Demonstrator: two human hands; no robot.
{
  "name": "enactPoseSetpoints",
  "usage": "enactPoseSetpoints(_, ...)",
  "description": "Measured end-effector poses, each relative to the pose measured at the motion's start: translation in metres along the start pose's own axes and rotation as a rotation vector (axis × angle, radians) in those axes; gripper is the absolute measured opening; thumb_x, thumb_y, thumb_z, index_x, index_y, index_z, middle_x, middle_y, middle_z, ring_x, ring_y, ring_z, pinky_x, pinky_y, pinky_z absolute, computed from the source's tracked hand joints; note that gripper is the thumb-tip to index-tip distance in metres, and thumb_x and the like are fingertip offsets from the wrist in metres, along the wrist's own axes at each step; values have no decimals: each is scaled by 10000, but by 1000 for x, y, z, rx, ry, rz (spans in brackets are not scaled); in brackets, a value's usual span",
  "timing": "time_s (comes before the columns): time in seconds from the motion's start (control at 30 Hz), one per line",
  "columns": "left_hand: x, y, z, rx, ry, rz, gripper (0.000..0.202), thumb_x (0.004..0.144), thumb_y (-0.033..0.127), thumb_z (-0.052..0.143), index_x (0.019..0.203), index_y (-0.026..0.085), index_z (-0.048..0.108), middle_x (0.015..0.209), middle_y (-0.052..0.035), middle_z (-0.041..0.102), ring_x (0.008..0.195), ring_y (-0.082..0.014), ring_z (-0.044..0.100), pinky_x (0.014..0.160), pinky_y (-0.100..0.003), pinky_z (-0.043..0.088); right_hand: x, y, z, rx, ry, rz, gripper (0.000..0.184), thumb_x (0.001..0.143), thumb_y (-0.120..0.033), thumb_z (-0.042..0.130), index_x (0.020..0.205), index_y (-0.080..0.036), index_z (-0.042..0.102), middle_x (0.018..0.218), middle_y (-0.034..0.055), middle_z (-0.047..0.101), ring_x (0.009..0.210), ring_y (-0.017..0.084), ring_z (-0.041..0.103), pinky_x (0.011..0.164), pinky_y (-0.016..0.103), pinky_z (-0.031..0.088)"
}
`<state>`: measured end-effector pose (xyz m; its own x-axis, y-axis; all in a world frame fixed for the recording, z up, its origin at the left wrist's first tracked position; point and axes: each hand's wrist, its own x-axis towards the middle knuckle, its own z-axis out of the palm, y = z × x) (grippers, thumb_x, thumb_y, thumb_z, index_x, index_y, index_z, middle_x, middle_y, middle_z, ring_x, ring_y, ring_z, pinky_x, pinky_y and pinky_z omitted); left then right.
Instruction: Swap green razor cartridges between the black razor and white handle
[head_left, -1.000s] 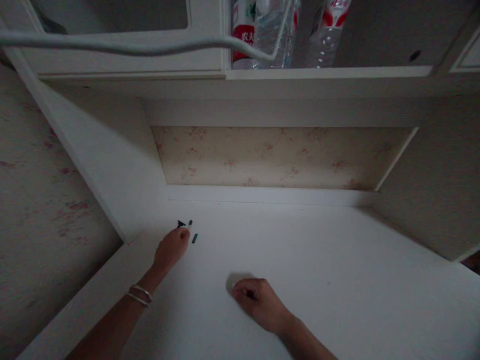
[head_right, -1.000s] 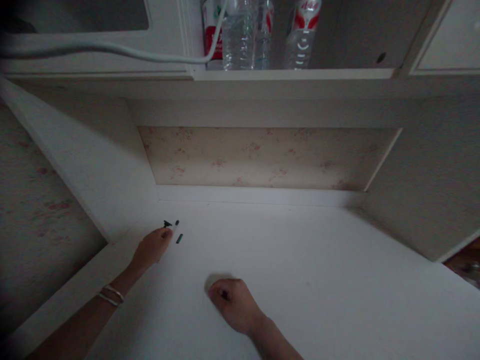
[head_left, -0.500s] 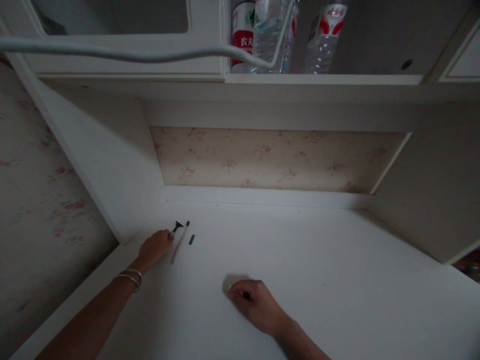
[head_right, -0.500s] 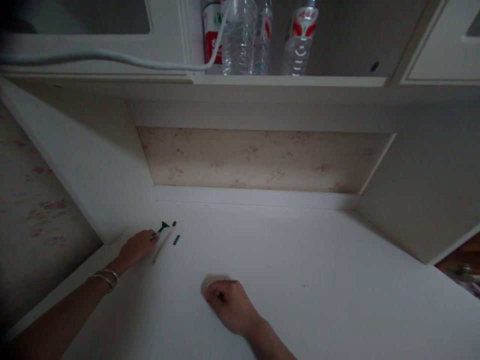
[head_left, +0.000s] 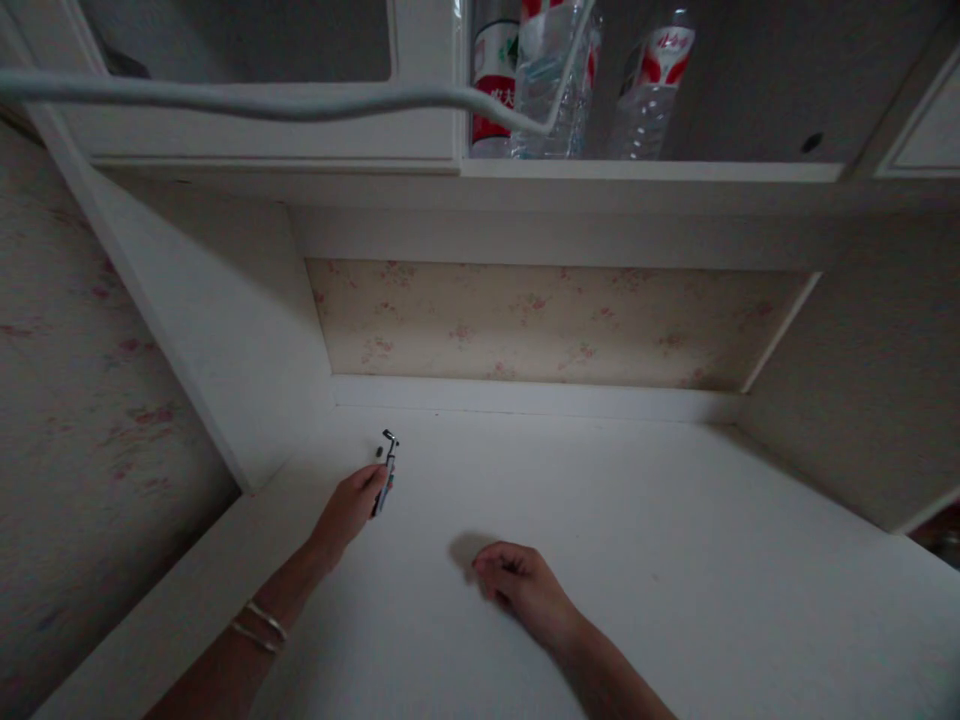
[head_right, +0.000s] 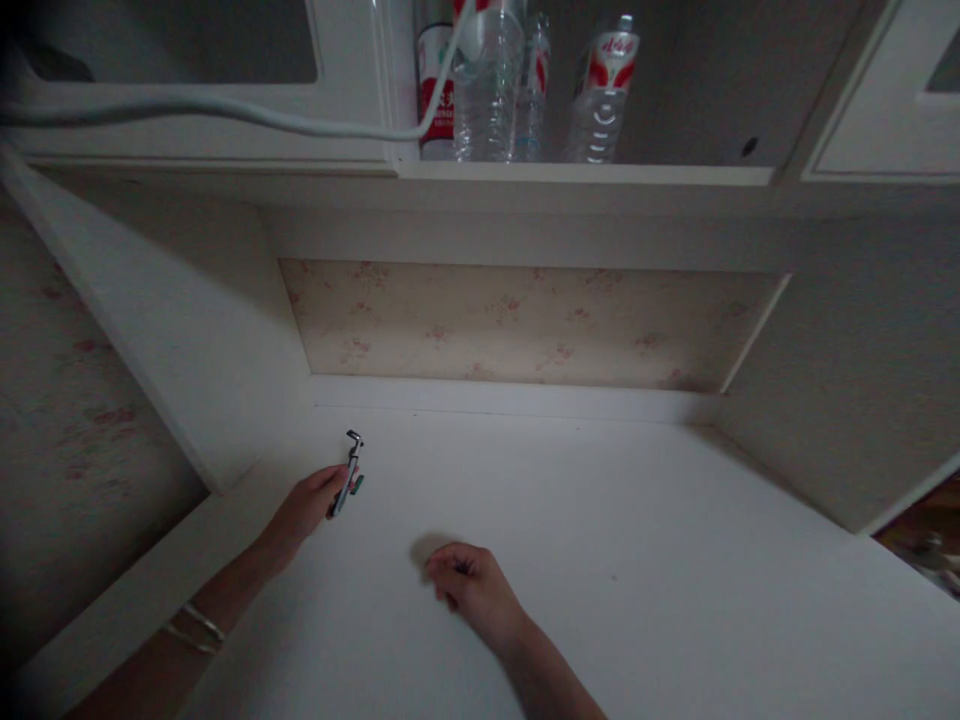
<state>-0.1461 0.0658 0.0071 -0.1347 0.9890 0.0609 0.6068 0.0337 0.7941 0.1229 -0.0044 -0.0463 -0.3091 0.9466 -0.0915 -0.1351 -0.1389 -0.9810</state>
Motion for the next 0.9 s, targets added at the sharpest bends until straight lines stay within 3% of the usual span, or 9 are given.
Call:
enactPoseSetpoints(0.07,-17,18,15,-268,-58,3,547,812,598,432,1038,143,636,860,-63,633,640,-149,525,533,-237,393,4,-5,3,75,52,-7,222,683,-351,720,748,-142,687,512,-22,539,435,79,371,431,206,233)
enactPoseSetpoints(0.17,-43,42,41,-662,-187,-25,518,770,568,570,1045,135,644,820,-49,585,622,-123,469,531,-225,351,9,-17,8,179,146,-28,286,654,-391,757,751,-133,683,532,-16,540,458,91,414,440,207,279)
enactPoseSetpoints(0.33,-78,66,82,-943,-401,-39,375,817,488,592,949,146,671,822,-51,575,711,-132,480,645,-235,373,10,-31,12,285,226,-121,353,788,-496,649,809,-144,665,712,34,598,614,140,522,500,217,383)
enactPoseSetpoints(0.47,-92,68,100,-910,-505,-29,412,823,530,569,894,136,665,766,-47,554,691,-145,460,628,-244,350,4,-26,11,291,245,-148,417,815,-550,607,873,-143,678,792,60,616,693,168,556,567,240,451)
enactPoseSetpoints(0.57,-97,65,105,-788,-549,17,458,800,577,569,741,127,633,631,-9,473,593,-126,387,549,-245,274,-2,-22,17,311,269,-126,453,775,-595,631,877,-155,675,836,65,630,605,148,547,499,234,447)
enactPoseSetpoints(0.73,-99,60,106,-735,-585,24,483,789,571,589,563,147,538,535,13,410,529,-115,335,519,-272,207,-9,-29,31,341,270,-107,496,702,-654,668,770,-165,634,649,23,579,494,144,531,406,223,414)
enactPoseSetpoints(0.9,-93,59,98,-778,-594,32,407,794,497,623,622,127,612,548,5,466,547,-119,391,537,-265,247,-11,-35,27,361,309,-174,465,764,-622,639,802,-159,628,603,-4,545,537,139,523,493,234,446)
